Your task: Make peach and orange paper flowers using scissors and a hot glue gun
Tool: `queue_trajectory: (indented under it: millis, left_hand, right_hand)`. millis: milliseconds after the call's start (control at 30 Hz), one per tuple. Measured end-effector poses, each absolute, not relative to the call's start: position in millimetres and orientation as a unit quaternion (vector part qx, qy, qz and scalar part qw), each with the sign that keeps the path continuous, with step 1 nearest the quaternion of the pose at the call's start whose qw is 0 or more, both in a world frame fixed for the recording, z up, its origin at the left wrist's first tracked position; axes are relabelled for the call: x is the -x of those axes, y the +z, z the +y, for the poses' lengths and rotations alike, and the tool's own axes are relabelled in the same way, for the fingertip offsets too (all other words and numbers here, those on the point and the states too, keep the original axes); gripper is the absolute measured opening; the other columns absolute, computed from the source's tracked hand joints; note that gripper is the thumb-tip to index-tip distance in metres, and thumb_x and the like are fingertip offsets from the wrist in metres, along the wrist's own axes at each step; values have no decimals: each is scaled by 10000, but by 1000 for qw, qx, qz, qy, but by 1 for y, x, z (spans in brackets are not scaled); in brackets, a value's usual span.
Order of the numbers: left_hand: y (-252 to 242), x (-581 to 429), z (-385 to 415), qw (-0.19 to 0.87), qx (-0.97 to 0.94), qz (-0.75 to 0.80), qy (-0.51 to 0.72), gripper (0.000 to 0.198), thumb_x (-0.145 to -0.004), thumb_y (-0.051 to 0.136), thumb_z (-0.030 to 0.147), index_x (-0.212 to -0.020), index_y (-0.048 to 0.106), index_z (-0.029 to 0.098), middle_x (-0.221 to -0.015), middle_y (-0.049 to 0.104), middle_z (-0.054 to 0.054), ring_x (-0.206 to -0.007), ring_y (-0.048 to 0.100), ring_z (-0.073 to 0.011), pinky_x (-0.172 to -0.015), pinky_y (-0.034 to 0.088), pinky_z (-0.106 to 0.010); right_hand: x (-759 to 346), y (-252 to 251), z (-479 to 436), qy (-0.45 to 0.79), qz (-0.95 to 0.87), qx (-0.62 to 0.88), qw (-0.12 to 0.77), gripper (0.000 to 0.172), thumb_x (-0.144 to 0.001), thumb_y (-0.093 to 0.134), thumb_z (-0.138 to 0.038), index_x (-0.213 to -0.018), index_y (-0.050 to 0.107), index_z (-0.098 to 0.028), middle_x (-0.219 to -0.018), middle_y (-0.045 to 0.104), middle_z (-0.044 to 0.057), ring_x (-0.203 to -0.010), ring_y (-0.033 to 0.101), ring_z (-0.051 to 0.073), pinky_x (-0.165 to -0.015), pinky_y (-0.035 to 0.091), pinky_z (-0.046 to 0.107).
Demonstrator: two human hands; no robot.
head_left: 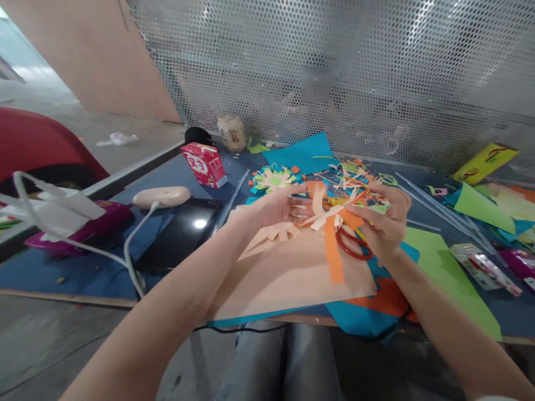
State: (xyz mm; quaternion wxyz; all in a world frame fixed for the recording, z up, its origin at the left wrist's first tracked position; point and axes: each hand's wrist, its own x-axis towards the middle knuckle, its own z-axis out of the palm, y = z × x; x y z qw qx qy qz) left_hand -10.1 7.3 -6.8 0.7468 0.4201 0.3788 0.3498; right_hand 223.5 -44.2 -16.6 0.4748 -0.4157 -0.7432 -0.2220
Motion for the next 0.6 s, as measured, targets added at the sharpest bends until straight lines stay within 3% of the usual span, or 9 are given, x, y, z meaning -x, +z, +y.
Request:
queue_trajectory:
  millis: [100,200,333,500,600]
  left_hand:
    - [-3,9,5,744,-366,418,372,419,-616,725,482,-866,565,185,-765,662,-84,-646,676,-222,-604,501,-322]
    - [0,11,5,751,-364,454,311,515,-593,668,624,-823,560,176,-771,684,-142,-677,684,-274,-539,481,-325]
    - [1,10,0,818,-409,350,203,543,-553,651,684,-738,571,180,-777,708,-158,-711,680,-270,-521,464,-296]
    - [-8,0,-11,822,-430,262,265,345,-549,800,410,-642,588,155,-608,649,-50,-602,630,-159,-669,512,-309]
    - [-12,-5,-12,784,-451,270,330,260,-573,802,260,-620,586,123,-587,597,-19,-546,578,-99,-623,503,-264]
  right_hand:
    - [-225,-13,-48,-246,-693,430,524,226,-823,521,-306,-837,746,-324,-1147,498,72,-1080,496,284,-856,471,465]
    - [-226,-9,-50,-265,-648,444,559,226,-818,532,-300,-853,755,-290,-1106,484,103,-1047,504,296,-810,496,452]
    - [-226,-10,-54,-264,-649,470,537,204,-795,566,-340,-822,757,-275,-1099,482,113,-1068,490,322,-837,488,469]
    - [-217,-17,-51,-238,-692,456,506,211,-752,631,-450,-757,731,-265,-962,498,113,-977,510,285,-801,488,428]
    - [-213,-20,-44,-255,-687,453,507,190,-731,673,-424,-825,698,-261,-957,518,99,-881,523,231,-775,500,394]
